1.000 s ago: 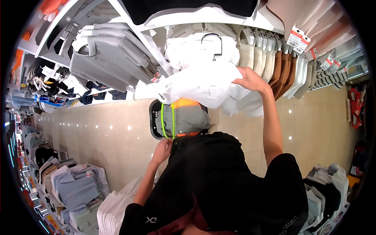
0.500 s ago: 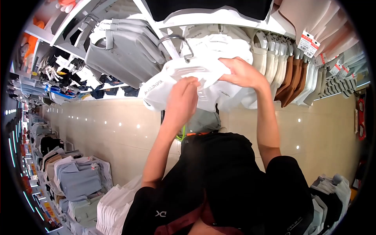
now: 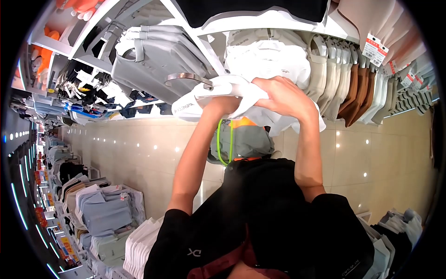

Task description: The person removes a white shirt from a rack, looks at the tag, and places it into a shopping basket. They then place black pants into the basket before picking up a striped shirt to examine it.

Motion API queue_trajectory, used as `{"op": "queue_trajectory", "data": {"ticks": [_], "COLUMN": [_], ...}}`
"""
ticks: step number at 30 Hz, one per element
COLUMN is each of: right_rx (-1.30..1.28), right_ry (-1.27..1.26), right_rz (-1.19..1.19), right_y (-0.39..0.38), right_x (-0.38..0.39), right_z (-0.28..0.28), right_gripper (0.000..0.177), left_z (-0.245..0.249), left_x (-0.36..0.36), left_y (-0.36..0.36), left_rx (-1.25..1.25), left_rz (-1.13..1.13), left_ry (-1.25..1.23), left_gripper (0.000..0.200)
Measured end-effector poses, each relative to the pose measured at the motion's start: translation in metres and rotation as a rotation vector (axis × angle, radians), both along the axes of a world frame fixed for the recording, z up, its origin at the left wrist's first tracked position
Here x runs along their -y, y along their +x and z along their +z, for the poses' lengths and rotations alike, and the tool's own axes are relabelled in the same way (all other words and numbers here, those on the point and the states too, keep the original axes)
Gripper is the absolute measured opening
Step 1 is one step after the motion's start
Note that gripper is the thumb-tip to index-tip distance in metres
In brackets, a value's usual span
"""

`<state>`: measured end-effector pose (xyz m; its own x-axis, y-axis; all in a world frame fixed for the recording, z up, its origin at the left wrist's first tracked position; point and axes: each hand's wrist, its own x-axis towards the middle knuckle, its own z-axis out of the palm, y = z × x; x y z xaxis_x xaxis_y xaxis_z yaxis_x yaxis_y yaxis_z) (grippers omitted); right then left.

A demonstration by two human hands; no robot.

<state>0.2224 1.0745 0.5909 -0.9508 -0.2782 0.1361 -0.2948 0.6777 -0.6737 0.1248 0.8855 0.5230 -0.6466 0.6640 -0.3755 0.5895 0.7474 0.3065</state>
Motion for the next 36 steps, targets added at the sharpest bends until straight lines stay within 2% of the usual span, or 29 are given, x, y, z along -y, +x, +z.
{"op": "queue_trajectory", "data": {"ticks": [2,3,4,6,7,8,10,11,13,14,17,18,20,22,24,26,29,30,32,33,34,36], "right_rx": [0.032,0.060,0.057,0.135,0.135,0.149,0.165,0.192,0.221,0.226,0.238,0.236,0.277,0.313,0.306,0.263,0.244,0.264,0.221,0.221,0.221,0.177], "right_ry": [-0.012,-0.021,-0.018,-0.218,-0.216,-0.267,-0.314,-0.332,-0.347,-0.414,-0.469,-0.458,-0.468,-0.476,-0.376,-0.422,-0.487,-0.494,-0.527,-0.445,-0.365,-0.313], "right_rz": [-0.006,-0.012,-0.019,-0.002,-0.009,0.028,0.069,0.082,0.105,0.122,0.160,0.175,0.201,0.228,0.228,0.231,0.208,0.210,0.192,0.162,0.131,0.119], "right_y": [0.002,0.002,0.002,0.002,0.001,0.000,-0.002,-0.003,-0.005,-0.007,-0.010,-0.011,-0.014,-0.019,-0.021,-0.022,-0.020,-0.020,-0.016,-0.014,-0.012,-0.004], "right_x": [-0.003,-0.007,-0.012,-0.023,-0.026,-0.029,-0.033,-0.033,-0.035,-0.035,-0.033,-0.032,-0.028,-0.028,-0.031,-0.036,-0.046,-0.048,-0.046,-0.046,-0.045,-0.043], "right_z": [-0.004,-0.006,-0.011,-0.026,-0.033,-0.042,-0.045,-0.045,-0.046,-0.049,-0.047,-0.047,-0.055,-0.062,-0.066,-0.070,-0.074,-0.073,-0.069,-0.065,-0.061,-0.048], "right_gripper": [0.023,0.024,0.024,0.029,0.029,0.032,0.034,0.035,0.037,0.036,0.036,0.036,0.036,0.036,0.035,0.034,0.034,0.034,0.031,0.029,0.028,0.026], "left_z": [-0.004,0.001,0.010,0.031,0.035,0.043,0.067,0.073,0.080,0.078,0.068,0.069,0.078,0.078,0.071,0.053,0.031,0.033,0.043,0.039,0.035,0.028], "left_x": [-0.006,-0.007,-0.009,-0.007,-0.003,-0.002,-0.005,-0.001,0.006,0.010,0.021,0.028,0.027,0.026,0.022,0.022,0.019,0.012,-0.005,-0.011,-0.014,-0.018], "left_y": [0.015,0.022,0.028,0.042,0.056,0.069,0.094,0.105,0.116,0.115,0.108,0.103,0.097,0.094,0.095,0.102,0.107,0.106,0.103,0.099,0.093,0.081], "left_rx": [0.099,-0.007,-0.008,0.051,-0.115,-0.113,-0.227,-0.225,-0.401,-0.403,-0.041,0.000,0.145,0.121,0.194,0.205,-0.025,-0.015,-0.337,-0.385,-0.388,-0.317], "left_rz": [0.300,0.249,0.242,0.158,0.080,0.076,0.071,0.076,0.155,0.163,0.573,0.636,0.739,0.738,0.616,0.603,0.559,0.551,0.368,0.353,0.348,0.248], "left_ry": [0.118,0.255,0.258,0.276,0.417,0.419,0.139,0.141,0.588,0.589,1.174,1.176,1.413,1.391,1.344,1.309,1.005,1.004,0.738,0.637,0.636,0.212], "left_gripper": [0.049,0.043,0.043,0.033,0.026,0.026,0.018,0.018,0.011,0.011,0.007,0.011,0.013,0.013,0.011,0.012,0.014,0.014,0.018,0.022,0.022,0.019]}}
